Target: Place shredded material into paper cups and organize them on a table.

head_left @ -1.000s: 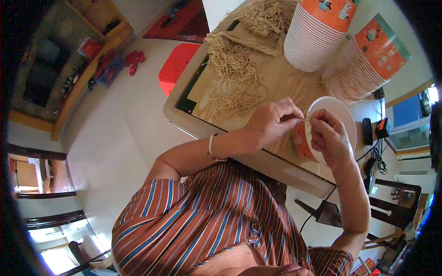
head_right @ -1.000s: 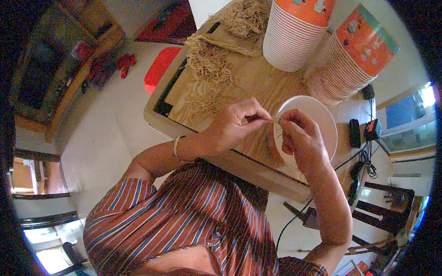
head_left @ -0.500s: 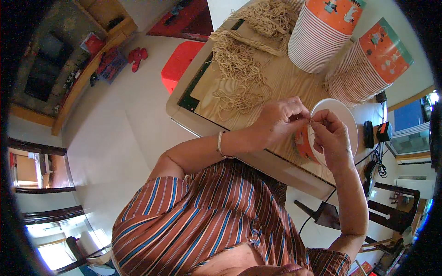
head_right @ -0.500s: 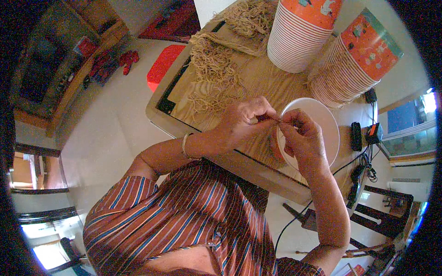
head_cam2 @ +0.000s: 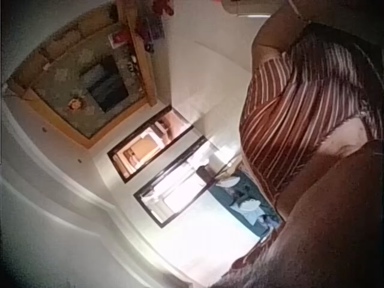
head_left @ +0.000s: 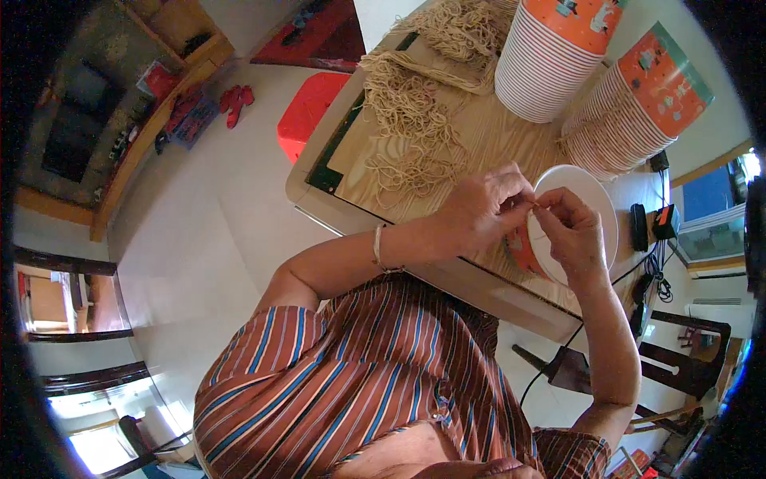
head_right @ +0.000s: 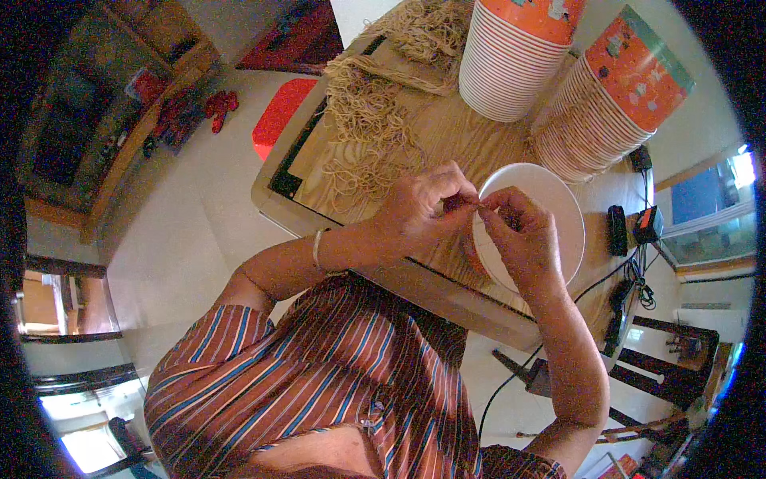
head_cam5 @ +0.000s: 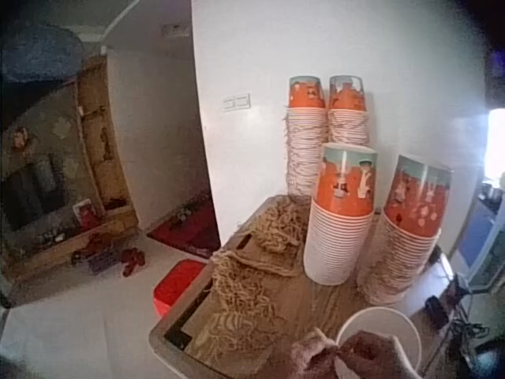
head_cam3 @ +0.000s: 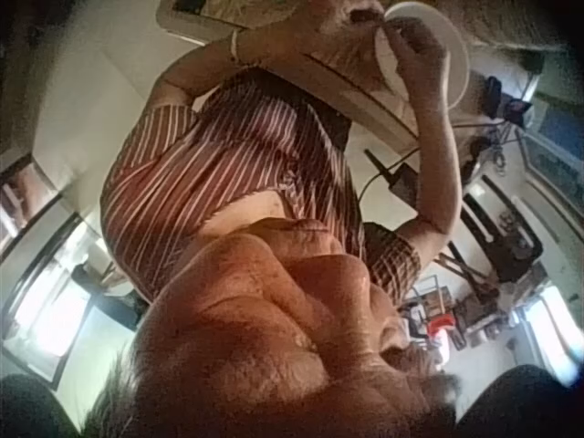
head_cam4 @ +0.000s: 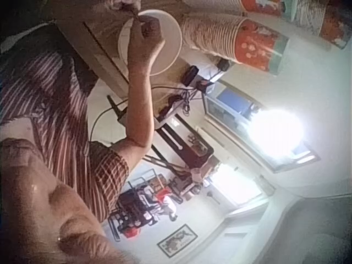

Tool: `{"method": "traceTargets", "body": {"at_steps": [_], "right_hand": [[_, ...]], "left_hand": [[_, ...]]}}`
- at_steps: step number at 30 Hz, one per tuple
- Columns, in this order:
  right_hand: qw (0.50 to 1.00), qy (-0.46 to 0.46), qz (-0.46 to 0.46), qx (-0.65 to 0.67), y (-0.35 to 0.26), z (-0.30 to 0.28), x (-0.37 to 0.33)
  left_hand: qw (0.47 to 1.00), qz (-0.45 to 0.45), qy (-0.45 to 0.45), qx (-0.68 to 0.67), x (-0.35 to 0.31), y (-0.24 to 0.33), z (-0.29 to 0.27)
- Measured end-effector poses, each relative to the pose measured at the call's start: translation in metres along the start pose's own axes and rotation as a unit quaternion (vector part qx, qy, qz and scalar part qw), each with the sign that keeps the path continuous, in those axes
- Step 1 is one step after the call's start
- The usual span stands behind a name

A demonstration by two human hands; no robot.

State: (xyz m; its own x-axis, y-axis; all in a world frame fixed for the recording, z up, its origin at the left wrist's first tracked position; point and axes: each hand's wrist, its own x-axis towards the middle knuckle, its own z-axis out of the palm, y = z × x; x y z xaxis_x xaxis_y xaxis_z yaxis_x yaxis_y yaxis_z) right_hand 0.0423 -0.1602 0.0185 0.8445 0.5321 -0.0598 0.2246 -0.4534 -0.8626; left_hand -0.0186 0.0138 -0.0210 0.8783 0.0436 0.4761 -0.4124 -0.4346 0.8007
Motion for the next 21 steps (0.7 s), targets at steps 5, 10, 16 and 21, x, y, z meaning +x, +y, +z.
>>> {"method": "traceTargets", "body": {"at_steps": [5,10,16,21], "right_hand": [[1.0,0.012,0.002,0.0,-0.005,0.0,-0.002],[1.0,0.0,0.009,0.017,-0.015,0.001,-0.006],[0.999,0.002,-0.03,-0.013,-0.009,0.0,-0.004],[0.999,-0.009,-0.028,-0.034,-0.015,0.0,-0.007]], "left_hand": [[0.994,-0.011,-0.02,-0.103,0.001,-0.01,-0.004],[0.997,0.074,-0.02,-0.02,0.004,-0.018,-0.009],[0.994,0.075,-0.064,0.035,0.006,-0.013,-0.017],[0.993,0.099,-0.045,0.042,0.007,-0.016,-0.013]]}}
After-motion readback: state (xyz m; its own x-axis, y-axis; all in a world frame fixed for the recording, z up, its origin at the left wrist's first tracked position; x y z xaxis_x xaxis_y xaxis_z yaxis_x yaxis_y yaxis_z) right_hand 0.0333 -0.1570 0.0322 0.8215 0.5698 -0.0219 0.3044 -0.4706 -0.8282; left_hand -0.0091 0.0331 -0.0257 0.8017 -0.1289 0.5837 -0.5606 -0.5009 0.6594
